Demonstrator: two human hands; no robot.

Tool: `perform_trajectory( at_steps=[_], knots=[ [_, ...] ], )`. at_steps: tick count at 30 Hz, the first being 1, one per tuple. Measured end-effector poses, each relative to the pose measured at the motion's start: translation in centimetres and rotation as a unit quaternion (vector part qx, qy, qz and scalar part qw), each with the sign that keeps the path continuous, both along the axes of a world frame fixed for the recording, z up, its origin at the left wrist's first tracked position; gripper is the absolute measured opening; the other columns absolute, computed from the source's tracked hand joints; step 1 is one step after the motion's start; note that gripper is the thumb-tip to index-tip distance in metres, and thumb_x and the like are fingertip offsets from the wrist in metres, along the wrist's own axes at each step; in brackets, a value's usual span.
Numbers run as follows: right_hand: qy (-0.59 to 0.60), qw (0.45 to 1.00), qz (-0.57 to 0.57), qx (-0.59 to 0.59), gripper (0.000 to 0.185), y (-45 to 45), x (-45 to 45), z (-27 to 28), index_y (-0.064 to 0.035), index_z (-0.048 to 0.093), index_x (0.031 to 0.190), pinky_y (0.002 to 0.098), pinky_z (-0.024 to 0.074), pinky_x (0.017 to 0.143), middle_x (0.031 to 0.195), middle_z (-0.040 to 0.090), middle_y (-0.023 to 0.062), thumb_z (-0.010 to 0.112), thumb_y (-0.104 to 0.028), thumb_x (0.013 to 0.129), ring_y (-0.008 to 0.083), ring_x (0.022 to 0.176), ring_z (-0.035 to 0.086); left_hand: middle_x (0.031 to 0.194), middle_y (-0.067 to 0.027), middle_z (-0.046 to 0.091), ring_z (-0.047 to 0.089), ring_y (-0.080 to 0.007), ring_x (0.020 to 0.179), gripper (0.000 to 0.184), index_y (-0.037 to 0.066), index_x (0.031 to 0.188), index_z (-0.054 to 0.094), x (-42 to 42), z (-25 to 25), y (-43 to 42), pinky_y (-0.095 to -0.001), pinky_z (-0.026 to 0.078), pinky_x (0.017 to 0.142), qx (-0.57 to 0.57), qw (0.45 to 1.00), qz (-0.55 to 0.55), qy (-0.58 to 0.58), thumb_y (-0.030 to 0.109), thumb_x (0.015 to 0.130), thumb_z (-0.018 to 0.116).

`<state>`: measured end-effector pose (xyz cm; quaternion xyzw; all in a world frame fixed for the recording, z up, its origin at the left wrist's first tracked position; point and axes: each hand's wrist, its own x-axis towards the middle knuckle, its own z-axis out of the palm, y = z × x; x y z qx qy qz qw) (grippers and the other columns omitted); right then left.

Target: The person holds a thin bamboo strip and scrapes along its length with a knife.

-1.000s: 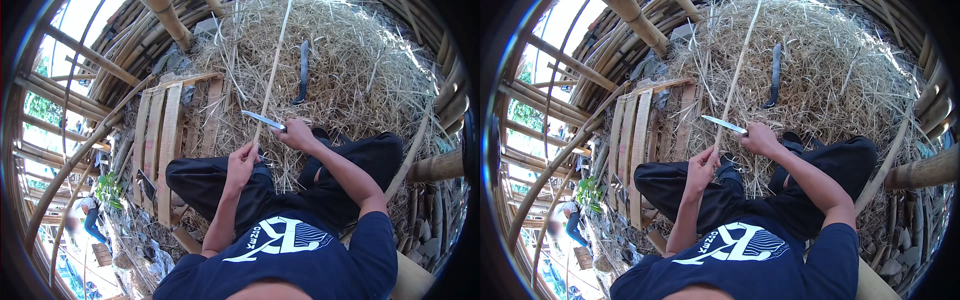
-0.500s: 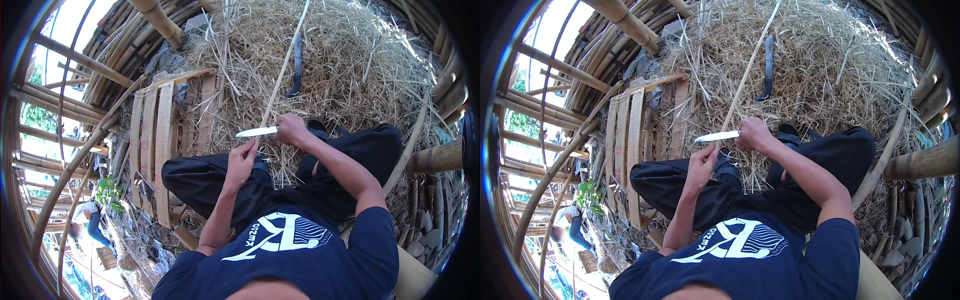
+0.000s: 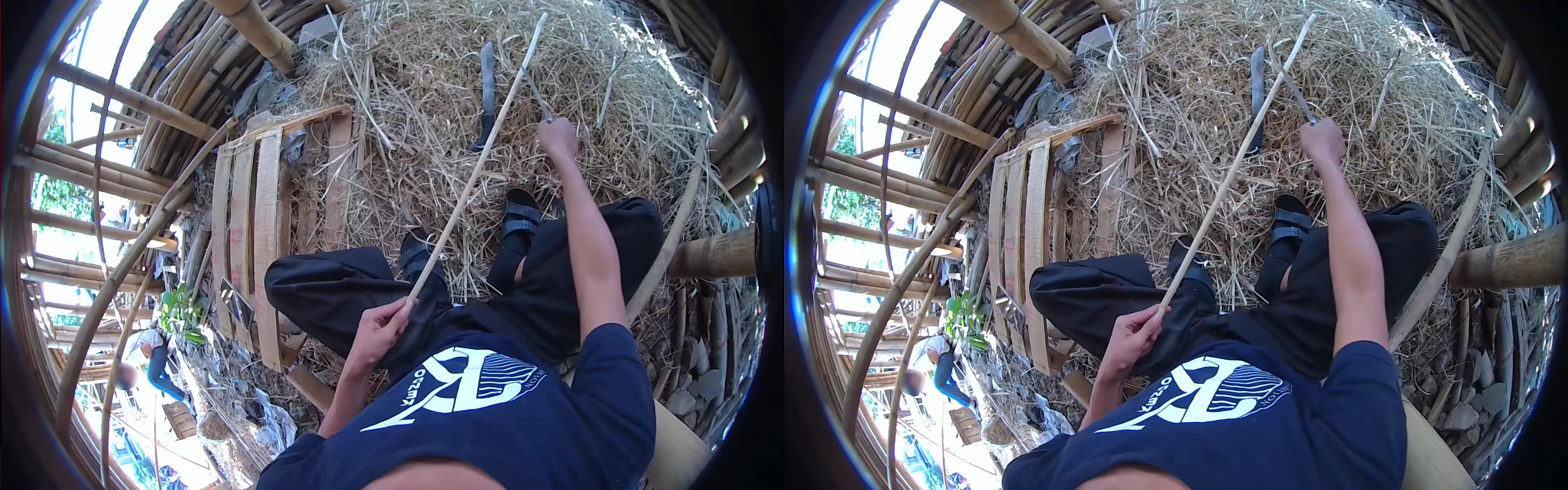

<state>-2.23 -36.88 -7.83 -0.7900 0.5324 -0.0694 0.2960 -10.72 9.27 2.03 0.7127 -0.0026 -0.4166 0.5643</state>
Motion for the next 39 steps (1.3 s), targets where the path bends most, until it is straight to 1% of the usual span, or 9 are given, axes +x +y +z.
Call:
perform_trajectory(
  at_steps=[3, 6, 8, 10, 15, 22, 27, 31, 39],
  knots=[
    [-0.124, 0.989, 0.03, 0.081, 0.045, 1.6, 1.3, -3.2, 0.0008, 0.068, 0.084, 0.041, 0.0524, 0.063, 0.079, 0.068, 0.0193, 0.061, -0.044, 0.084, 0.0319, 0.072, 0.068, 0.061, 0.0086, 0.043, 0.034, 0.0017, 0.048, 0.026, 0.002, 0.118, 0.063, -0.3, -0.1, 1.4, -0.0158, 0.024, 0.043, 0.011, 1.0, 0.021, -0.008, 0.017, 0.098, 0.055],
    [-0.289, 0.863, 0.051, 0.41, 0.055, 8.8, 0.6, 1.7, -0.0101, 0.051, 0.063, 0.0253, 0.0222, 0.035, 0.047, 0.029, -0.0068, 0.058, -0.058, 0.087, 0.0075, 0.035, 0.027, 0.061, 0.008, 0.043, 0.033, 0.001, 0.045, 0.027, 0.003, 0.119, 0.062, 0.6, -0.2, 0.0, -0.0167, 0.023, 0.04, -0.023, 0.999, 0.045, -0.012, 0.018, 0.099, 0.053],
    [-0.262, 0.84, 0.128, 0.456, 0.06, 11.6, 0.2, 4.0, -0.0053, 0.058, 0.069, 0.0258, 0.0245, 0.037, 0.047, 0.031, -0.0075, 0.055, -0.062, 0.087, 0.0079, 0.036, 0.031, 0.061, 0.0076, 0.043, 0.033, 0.001, 0.045, 0.027, 0.003, 0.119, 0.062, 1.1, -0.6, -0.4, -0.0165, 0.023, 0.04, -0.031, 0.999, 0.039, -0.016, 0.018, 0.099, 0.053],
    [-0.252, 0.884, 0.226, 0.321, 0.057, 13.0, 0.7, 3.2, -0.0047, 0.059, 0.069, 0.0267, 0.0286, 0.04, 0.048, 0.036, -0.0055, 0.058, -0.058, 0.088, 0.0086, 0.041, 0.038, 0.061, 0.0072, 0.043, 0.033, 0.0009, 0.045, 0.027, 0.003, 0.119, 0.062, 1.3, -0.9, -1.2, -0.0164, 0.024, 0.04, -0.042, 0.999, 0.028, -0.016, 0.018, 0.099, 0.053],
    [-0.269, 0.854, 0.206, 0.394, 0.043, 13.2, 0.2, 2.1, -0.0057, 0.054, 0.063, 0.0295, 0.0293, 0.039, 0.049, 0.039, -0.0039, 0.064, -0.038, 0.091, 0.0086, 0.04, 0.036, 0.064, 0.0012, 0.052, 0.044, -0.0033, 0.043, 0.027, 0.0, 0.112, 0.062, 1.9, -3.2, -1.7, -0.0175, 0.034, 0.04, -0.039, 0.998, -0.019, -0.034, 0.022, 0.1, 0.05],
    [-0.299, 0.803, 0.193, 0.478, 0.043, 14.1, -0.5, 4.2, -0.0088, 0.049, 0.059, 0.0276, 0.026, 0.037, 0.046, 0.037, -0.0048, 0.063, -0.033, 0.092, 0.008, 0.037, 0.036, 0.077, -0.0056, 0.059, 0.054, -0.0104, 0.046, 0.033, -0.002, 0.115, 0.057, 3.5, -3.2, -7.6, -0.0194, 0.043, 0.044, -0.13, 0.99, 0.044, -0.025, 0.026, 0.101, 0.048],
    [-0.266, 0.895, 0.268, 0.24, 0.059, 14.3, -0.9, 4.6, 0.0004, 0.057, 0.056, 0.0361, 0.0324, 0.045, 0.046, 0.045, 0.0054, 0.054, -0.044, 0.094, 0.0144, 0.042, 0.038, 0.059, 0.0064, 0.043, 0.031, 0.0003, 0.04, 0.03, 0.009, 0.128, 0.056, 4.8, -4.4, -9.2, -0.018, 0.021, 0.035, -0.135, 0.99, 0.014, -0.05, 0.019, 0.1, 0.049],
    [-0.182, 0.935, 0.287, 0.104, 0.053, 13.4, -1.3, 5.2, 0.0027, 0.064, 0.066, 0.0447, 0.0442, 0.055, 0.054, 0.057, 0.0173, 0.058, -0.044, 0.09, 0.0335, 0.053, 0.058, 0.06, 0.0064, 0.045, 0.033, -0.0001, 0.041, 0.029, 0.009, 0.127, 0.058, 6.1, -4.2, -8.5, -0.018, 0.023, 0.037, -0.115, 0.987, 0.062, -0.095, 0.018, 0.099, 0.052],
    [-0.081, 0.906, 0.416, 0.003, 0.033, 17.3, -2.0, 2.8, 0.0034, 0.069, 0.076, 0.0466, 0.0531, 0.078, 0.079, 0.066, 0.0259, 0.062, -0.028, 0.08, 0.0404, 0.076, 0.066, 0.064, 0.0073, 0.046, 0.037, -0.0011, 0.055, 0.026, 0.001, 0.115, 0.065, 6.7, -3.1, -8.7, -0.0204, 0.029, 0.047, -0.043, 0.976, 0.039, -0.21, 0.017, 0.096, 0.058]
  ],
)
